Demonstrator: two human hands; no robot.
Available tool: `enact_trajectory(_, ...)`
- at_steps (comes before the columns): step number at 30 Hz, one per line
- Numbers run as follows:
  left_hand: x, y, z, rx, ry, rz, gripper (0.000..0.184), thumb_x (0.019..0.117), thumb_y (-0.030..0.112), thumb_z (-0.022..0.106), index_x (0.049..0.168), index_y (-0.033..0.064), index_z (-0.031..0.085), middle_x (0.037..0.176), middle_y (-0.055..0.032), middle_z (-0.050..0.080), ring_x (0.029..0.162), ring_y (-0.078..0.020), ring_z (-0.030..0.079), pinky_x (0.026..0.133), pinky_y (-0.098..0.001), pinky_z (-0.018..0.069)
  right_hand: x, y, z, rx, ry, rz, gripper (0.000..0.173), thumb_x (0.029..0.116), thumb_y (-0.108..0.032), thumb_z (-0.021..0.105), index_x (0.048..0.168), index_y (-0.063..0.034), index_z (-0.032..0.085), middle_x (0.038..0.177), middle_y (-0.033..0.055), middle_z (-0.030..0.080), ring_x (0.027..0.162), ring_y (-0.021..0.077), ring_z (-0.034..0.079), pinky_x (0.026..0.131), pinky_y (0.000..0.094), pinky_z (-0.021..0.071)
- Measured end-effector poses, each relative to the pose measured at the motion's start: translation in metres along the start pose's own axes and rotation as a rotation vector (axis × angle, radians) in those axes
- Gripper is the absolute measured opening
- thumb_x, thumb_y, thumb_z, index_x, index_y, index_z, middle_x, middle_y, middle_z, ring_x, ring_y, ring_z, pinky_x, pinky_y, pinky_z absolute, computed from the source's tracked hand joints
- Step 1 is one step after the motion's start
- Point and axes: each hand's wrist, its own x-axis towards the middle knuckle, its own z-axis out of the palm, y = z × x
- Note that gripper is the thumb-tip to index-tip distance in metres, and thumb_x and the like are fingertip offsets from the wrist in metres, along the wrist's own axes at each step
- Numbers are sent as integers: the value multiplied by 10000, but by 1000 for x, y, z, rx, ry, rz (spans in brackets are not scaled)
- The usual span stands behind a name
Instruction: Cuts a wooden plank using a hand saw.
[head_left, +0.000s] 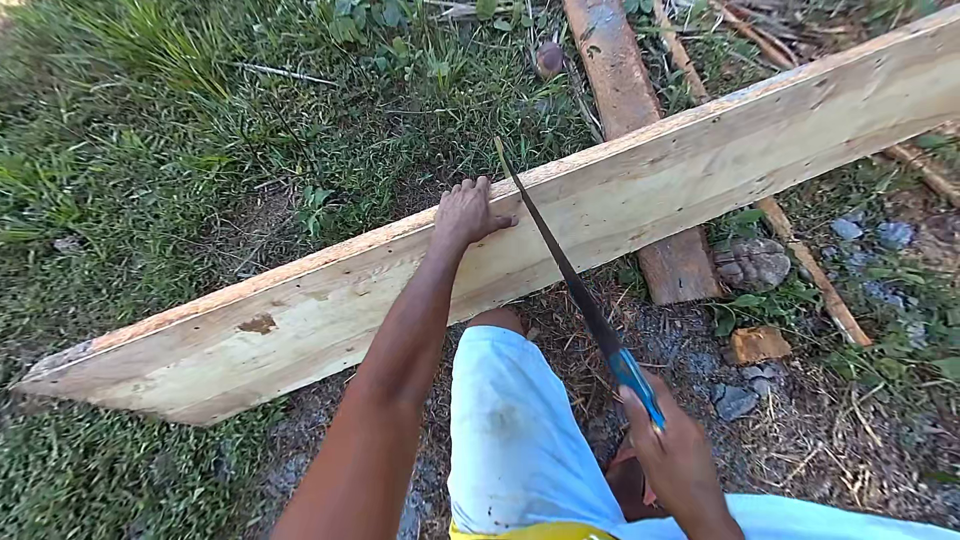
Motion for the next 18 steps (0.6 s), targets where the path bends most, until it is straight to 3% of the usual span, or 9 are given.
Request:
enact_trajectory(2,0,2,1,10,4,-14,960,733,833,661,1354,107,559,1233,-189,640,1168,-376,618,967,-569,493,-24,8,-11,41,1,19,462,1044,-367,537,1338,-29,652,786,79,721,570,133,638,576,396,563)
enact_trajectory(4,-2,4,0,15,-2,-34,956,732,831,665,1351,111,555,1241,-190,633,1176,-376,612,968,-564,489,-9,6,-1,23,19,-13,475,1047,-389,523,1333,-34,658,744,79,706,541,137,628,523,386,551)
enact_trajectory(6,-4,5,0,15,2,-51,957,730,819,677,1371,120,549,1254,-188,629,1190,-375,605,971,-557,489,51,-12,29,17,7,-68,478,1068,-376,496,1363,-26,630,739,111,684,563,207,638,529,431,552)
enact_trajectory(8,-11,9,3,24,19,-50,958,737,816,670,1383,120,542,1250,-190,626,1186,-374,602,968,-554,485,127,-42,66,90,-33,-81,430,1083,-294,503,1392,-5,582,812,184,688,676,314,673,654,515,565)
enact_trajectory(11,-17,9,1,21,42,-28,954,728,827,672,1374,135,552,1215,-172,636,1157,-359,612,951,-549,492,179,-65,93,145,-9,-84,410,1087,-322,513,1433,-108,567,832,169,691,698,322,675,664,538,562)
enact_trajectory(14,-16,9,0,3,25,-9,941,727,821,681,1375,149,554,1220,-163,642,1156,-358,618,938,-566,503,143,-51,67,86,-28,-77,413,1086,-358,503,1433,-144,573,791,131,682,660,280,660,642,510,556)
enact_trajectory(18,-10,5,-2,-2,17,-32,928,729,816,686,1353,140,563,1224,-174,641,1169,-364,613,958,-571,491,29,-11,23,-8,34,-49,471,1053,-372,499,1378,-57,632,726,81,689,545,189,633,513,420,552)
